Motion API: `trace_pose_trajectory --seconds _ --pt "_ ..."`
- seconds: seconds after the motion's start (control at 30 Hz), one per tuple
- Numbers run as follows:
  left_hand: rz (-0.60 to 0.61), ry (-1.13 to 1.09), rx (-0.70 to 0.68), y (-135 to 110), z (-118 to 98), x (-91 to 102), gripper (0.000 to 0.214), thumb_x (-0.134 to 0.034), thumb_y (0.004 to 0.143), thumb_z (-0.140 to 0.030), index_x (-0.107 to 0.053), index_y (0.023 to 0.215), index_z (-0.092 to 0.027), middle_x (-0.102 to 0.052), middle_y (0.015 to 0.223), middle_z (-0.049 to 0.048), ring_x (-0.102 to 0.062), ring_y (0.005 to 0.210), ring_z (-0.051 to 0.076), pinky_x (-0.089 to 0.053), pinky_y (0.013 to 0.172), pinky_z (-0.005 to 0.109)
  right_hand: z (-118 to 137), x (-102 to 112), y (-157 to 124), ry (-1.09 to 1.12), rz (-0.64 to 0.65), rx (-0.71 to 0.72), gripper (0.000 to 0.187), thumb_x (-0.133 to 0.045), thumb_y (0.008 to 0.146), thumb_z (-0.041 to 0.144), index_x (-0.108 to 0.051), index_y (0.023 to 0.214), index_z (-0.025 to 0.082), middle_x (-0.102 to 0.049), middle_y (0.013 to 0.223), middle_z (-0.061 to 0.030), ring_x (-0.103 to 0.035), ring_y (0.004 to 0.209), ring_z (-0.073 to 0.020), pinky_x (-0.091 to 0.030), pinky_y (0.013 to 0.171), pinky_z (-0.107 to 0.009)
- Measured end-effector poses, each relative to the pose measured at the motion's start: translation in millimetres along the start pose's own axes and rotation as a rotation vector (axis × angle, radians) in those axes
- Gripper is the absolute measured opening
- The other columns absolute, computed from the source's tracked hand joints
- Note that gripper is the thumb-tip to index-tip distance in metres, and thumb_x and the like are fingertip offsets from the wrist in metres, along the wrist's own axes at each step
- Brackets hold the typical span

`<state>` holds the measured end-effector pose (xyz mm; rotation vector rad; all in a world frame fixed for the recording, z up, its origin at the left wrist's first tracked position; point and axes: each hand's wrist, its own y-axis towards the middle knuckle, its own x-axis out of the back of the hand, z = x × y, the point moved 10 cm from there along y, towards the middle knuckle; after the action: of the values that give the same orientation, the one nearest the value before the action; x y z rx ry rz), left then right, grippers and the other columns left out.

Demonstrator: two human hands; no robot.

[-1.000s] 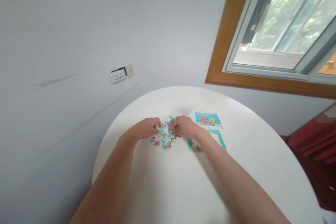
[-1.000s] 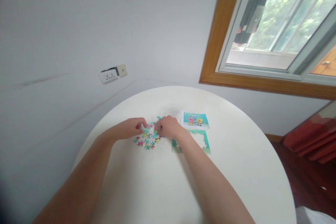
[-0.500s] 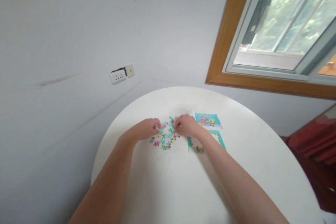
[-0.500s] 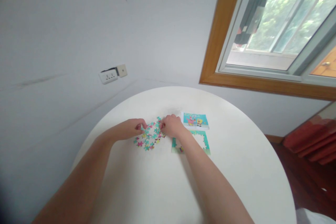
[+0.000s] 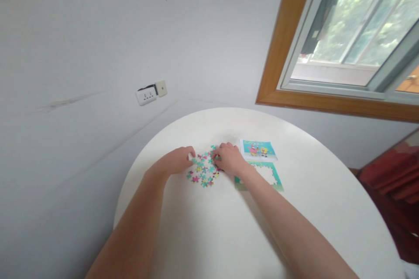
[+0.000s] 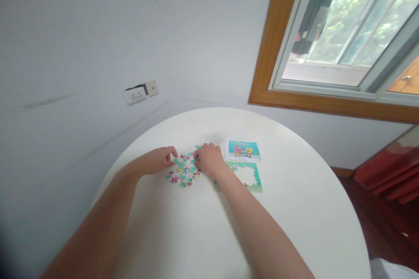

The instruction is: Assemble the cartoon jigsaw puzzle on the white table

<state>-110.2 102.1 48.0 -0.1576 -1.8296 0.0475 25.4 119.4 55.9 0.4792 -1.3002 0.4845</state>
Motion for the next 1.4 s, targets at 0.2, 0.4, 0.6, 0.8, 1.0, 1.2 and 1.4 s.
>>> trace_pose_trajectory --seconds 0.2,0.4,0.6,0.8,1.0,1.2,1.4 --pt "-0.076 0.019 -0.007 8.2 15.0 -1.9 0.038 -0.05 0.076 -0.016 -0.057 0.113 -0.017 -0.061 0.091 0.0056 -0.061 0.086 0.019 -0.045 0.081 0.028 -2.2 0.3 1.6 0.034 -0.038 -0.025 0.021 -0.053 0.085 0.028 -0.07 0.096 0.027 -0.062 0.104 -0.0063 -0.05 0.105 -0.0231 -0.036 0.085 -0.034" --pt "-0.136 -0.02 -0.068 12.4 10.4 -5.0 0.04 -0.049 0.077 -0.017 -0.06 0.115 -0.022 -0.056 0.099 0.0054 -0.061 0.087 0.018 -0.044 0.089 0.029 -19.1 3.7 5.3 0.064 -0.041 -0.065 0.028 -0.048 0.086 0.021 -0.069 0.104 0.027 -0.062 0.105 -0.0064 -0.051 0.103 -0.0217 -0.037 0.085 -0.031" --pt "-0.153 -0.043 -0.077 16.0 8.7 -5.4 0.033 -0.051 0.079 -0.023 -0.064 0.109 -0.021 -0.054 0.096 0.0056 -0.061 0.084 0.018 -0.045 0.087 0.03 -16.3 3.5 4.5 0.063 -0.033 -0.053 0.031 -0.05 0.085 0.02 -0.069 0.108 0.031 -0.061 0.11 -0.0056 -0.049 0.109 -0.0229 -0.037 0.087 -0.033" --pt "-0.166 -0.054 -0.105 19.5 6.6 -7.6 0.029 -0.052 0.079 -0.024 -0.065 0.105 -0.021 -0.052 0.093 0.0051 -0.059 0.086 0.019 -0.044 0.088 0.031 -21.1 7.2 5.1 0.053 -0.032 -0.072 0.032 -0.049 0.086 0.022 -0.069 0.11 0.031 -0.061 0.11 -0.0063 -0.05 0.107 -0.0232 -0.038 0.087 -0.033" --pt "-0.172 -0.066 -0.121 19.2 3.4 -7.3 0.024 -0.051 0.079 -0.024 -0.065 0.098 -0.019 -0.053 0.089 0.005 -0.059 0.085 0.019 -0.044 0.086 0.031 -22.8 8.5 4.9 0.056 -0.029 -0.072 0.032 -0.049 0.087 0.023 -0.068 0.11 0.032 -0.061 0.111 -0.0055 -0.05 0.108 -0.0227 -0.038 0.088 -0.033" --pt "-0.172 -0.081 -0.136 17.8 2.4 -7.5 0.019 -0.054 0.077 -0.024 -0.065 0.091 -0.019 -0.054 0.086 0.004 -0.058 0.083 0.019 -0.044 0.084 0.03 -27.0 6.1 4.3 0.044 -0.028 -0.083 0.033 -0.049 0.086 0.022 -0.068 0.11 0.032 -0.061 0.111 -0.0057 -0.049 0.109 -0.0234 -0.037 0.089 -0.035" --pt "-0.215 -0.099 -0.159 17.6 5.9 -2.5 0.023 -0.053 0.077 -0.024 -0.063 0.097 -0.017 -0.052 0.088 0.005 -0.057 0.086 0.02 -0.044 0.086 0.032 -24.2 1.1 4.4 0.038 -0.018 -0.07 0.035 -0.049 0.086 0.022 -0.066 0.114 0.034 -0.059 0.112 -0.0059 -0.047 0.11 -0.0232 -0.036 0.089 -0.034"
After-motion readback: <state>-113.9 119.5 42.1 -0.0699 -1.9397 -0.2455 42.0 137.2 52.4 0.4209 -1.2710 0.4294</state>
